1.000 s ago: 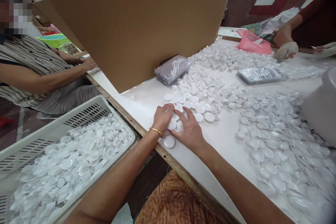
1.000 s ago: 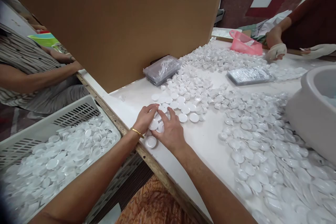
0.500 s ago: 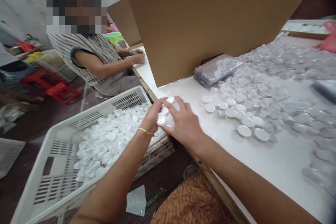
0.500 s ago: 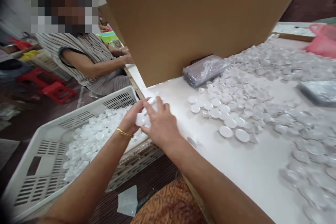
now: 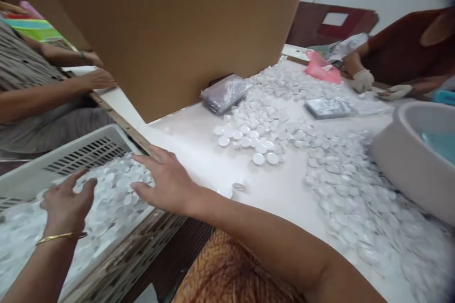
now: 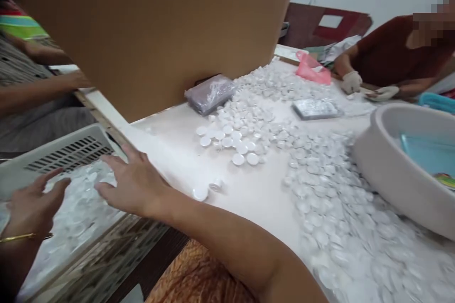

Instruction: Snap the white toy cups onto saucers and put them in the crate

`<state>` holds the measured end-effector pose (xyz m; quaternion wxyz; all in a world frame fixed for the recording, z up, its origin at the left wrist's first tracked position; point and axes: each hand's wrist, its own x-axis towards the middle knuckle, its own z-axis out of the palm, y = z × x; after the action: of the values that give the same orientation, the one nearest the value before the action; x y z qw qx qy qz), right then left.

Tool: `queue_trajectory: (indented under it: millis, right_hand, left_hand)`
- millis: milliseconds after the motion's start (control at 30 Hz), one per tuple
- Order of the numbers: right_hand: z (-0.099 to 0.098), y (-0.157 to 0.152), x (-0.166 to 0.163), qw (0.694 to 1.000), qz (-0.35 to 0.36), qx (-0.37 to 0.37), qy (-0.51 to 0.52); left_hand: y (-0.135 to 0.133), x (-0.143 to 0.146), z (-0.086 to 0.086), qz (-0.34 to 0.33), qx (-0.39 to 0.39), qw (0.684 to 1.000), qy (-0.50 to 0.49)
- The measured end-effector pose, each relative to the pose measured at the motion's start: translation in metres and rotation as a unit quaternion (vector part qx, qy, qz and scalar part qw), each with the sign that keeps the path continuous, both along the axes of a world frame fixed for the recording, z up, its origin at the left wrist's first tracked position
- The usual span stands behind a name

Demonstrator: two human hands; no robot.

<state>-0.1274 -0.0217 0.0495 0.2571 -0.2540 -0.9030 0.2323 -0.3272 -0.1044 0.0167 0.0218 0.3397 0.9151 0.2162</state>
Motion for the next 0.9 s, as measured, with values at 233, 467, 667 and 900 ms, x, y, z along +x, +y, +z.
queue_trajectory:
  millis: [233,467,667,900]
  right_hand:
    - [-0.029,0.038,0.136,0.960,-0.267,0.087,-0.009]
    - [-0.064,0.068,0.216,0.918,-0.346,0.118,-0.153]
    - [-0.075,0.087,0.216,0.918,-0.287,0.126,-0.242]
    - [-0.078,0.038,0.215,0.943,-0.228,0.123,-0.210]
  left_hand:
    - [0.115,0.115,-0.010,-0.351,0.106,0.928,0.067]
    - [0.201,0.204,-0.013,-0.484,-0.023,0.871,0.076]
    - [0.208,0.225,-0.022,-0.501,-0.086,0.858,0.073]
    - [0.137,0.223,-0.020,-0.543,-0.090,0.830,0.089]
